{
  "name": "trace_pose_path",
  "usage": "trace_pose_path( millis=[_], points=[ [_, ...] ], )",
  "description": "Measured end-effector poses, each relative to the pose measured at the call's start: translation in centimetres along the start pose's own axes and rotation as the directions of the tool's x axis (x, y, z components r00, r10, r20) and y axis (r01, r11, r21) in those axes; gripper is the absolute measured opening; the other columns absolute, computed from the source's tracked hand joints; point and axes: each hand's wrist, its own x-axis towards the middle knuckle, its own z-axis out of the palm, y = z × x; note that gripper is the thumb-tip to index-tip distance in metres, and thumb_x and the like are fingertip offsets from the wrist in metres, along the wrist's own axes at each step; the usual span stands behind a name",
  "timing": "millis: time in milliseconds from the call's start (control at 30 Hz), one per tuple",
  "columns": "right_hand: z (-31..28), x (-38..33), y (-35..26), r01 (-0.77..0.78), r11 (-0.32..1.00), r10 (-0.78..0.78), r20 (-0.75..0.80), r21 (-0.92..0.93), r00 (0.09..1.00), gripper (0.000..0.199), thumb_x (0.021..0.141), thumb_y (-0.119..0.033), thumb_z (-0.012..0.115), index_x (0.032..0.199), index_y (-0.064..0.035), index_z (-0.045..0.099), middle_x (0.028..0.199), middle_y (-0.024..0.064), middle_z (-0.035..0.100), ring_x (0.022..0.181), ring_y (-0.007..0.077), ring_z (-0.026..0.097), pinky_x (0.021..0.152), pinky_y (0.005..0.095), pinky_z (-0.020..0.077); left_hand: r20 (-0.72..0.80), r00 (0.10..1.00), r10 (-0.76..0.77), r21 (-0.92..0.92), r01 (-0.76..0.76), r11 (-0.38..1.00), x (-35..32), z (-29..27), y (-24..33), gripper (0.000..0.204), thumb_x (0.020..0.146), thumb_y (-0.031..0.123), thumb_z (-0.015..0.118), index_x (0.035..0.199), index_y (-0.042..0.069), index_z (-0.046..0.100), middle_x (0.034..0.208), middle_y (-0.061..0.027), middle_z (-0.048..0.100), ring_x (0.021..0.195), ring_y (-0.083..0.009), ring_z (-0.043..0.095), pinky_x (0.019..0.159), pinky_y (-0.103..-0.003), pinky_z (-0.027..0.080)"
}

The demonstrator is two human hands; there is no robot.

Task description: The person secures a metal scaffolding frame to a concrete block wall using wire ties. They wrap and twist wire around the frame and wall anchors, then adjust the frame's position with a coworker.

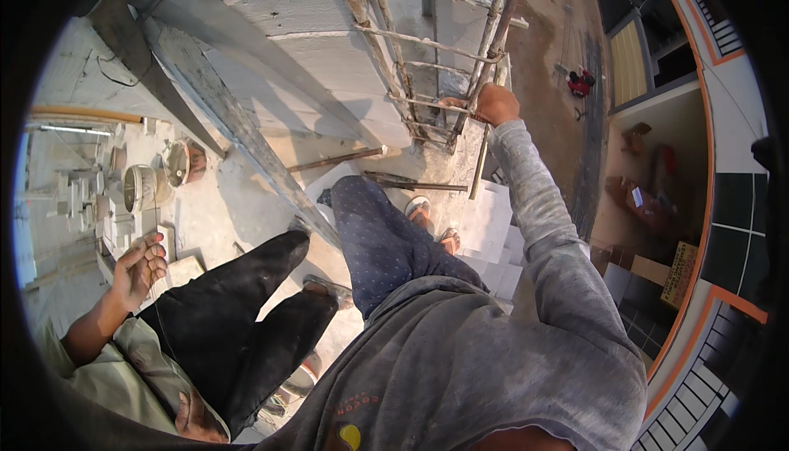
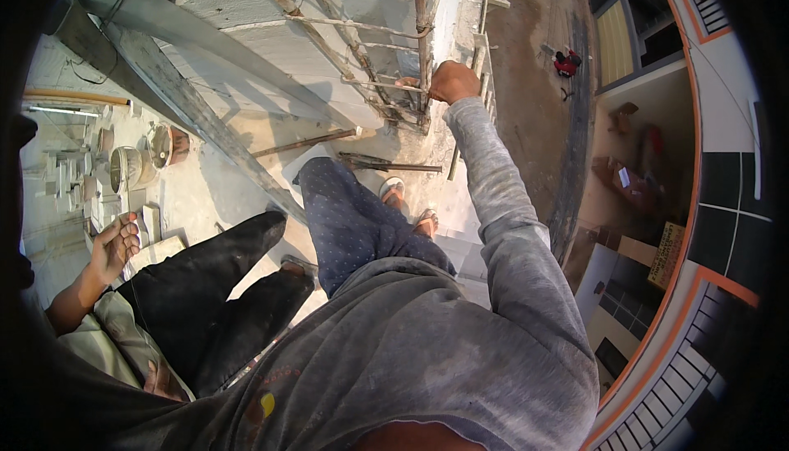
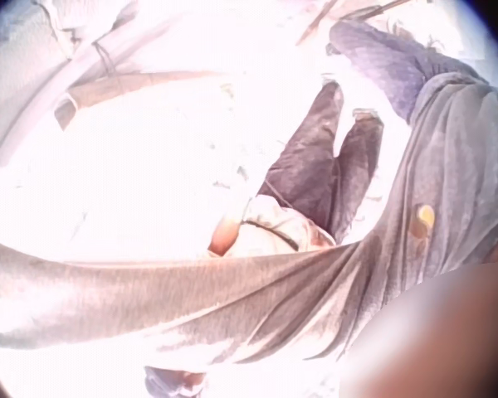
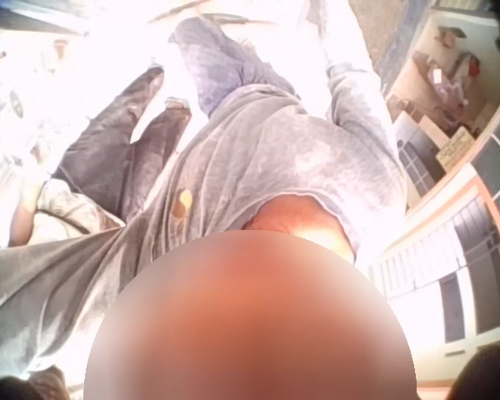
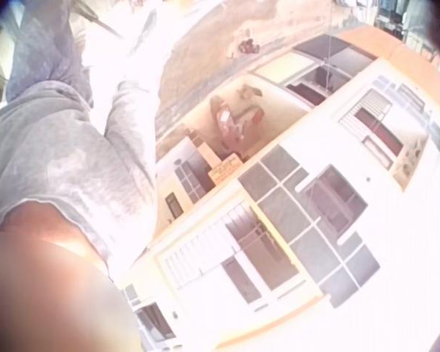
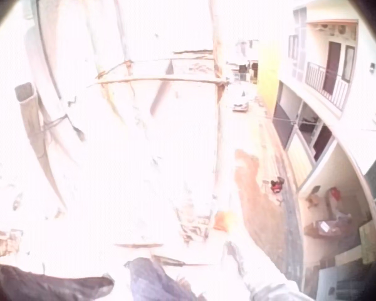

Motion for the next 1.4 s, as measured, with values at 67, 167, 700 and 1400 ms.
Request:
trace_pose_path(
  millis=[67,167,700,1400],
  points=[
    [-0.3,-0.4,-0.3,0.075,0.996,-0.078,-0.073,-0.043,0.994,0.025,0.077,-0.021,0.065,0.09,-0.0025,0.075,0.096,0.0234,0.072,0.092,0.0382,0.071,0.082,0.0454,0.0567,-0.066,0.993,0.098,0.018,-0.097,0.995,0.3,-1.4,0.3,0.059,0.097,0.048,0.057,0.139,0.008,0.046,0.104,-0.0068,0.066,0.091,-0.018,0.065,0.079,-0.03,0.052],
    [-0.3,-0.8,-0.6,0.159,0.982,-0.174,-0.162,-0.098,0.971,0.024,0.078,-0.022,0.064,0.087,-0.0022,0.073,0.088,0.0252,0.071,0.085,0.0394,0.071,0.079,0.0476,0.0566,-0.126,0.973,0.194,0.052,-0.189,0.981,-0.7,-2.5,0.7,0.058,0.097,0.047,0.057,0.138,0.008,0.047,0.104,-0.0072,0.066,0.091,-0.0182,0.065,0.079,-0.031,0.052],
    [4.1,1.3,5.6,0.397,0.9,-0.366,-0.185,0.178,0.912,0.053,0.094,-0.049,0.059,0.093,0.0029,0.068,0.087,0.0244,0.071,0.079,0.0409,0.068,0.069,0.0478,0.0528,-0.426,0.829,0.362,0.106,-0.351,0.93,-13.8,6.3,-5.0,0.054,0.096,0.044,0.059,0.133,0.005,0.052,0.102,-0.009,0.067,0.089,-0.0196,0.066,0.079,-0.031,0.053],
    [-2.0,-28.9,-42.2,0.794,-0.484,-0.698,-0.709,0.369,-0.096,0.06,0.089,-0.009,0.062,0.146,-0.0133,0.043,0.145,0.0154,0.042,0.136,0.0331,0.042,0.116,0.0495,0.0312,-0.642,0.576,0.506,0.216,-0.497,0.841,-16.7,15.1,-7.2,0.049,0.096,0.041,0.061,0.126,0.002,0.058,0.1,-0.0114,0.069,0.087,-0.0213,0.068,0.078,-0.032,0.054]
  ],
)
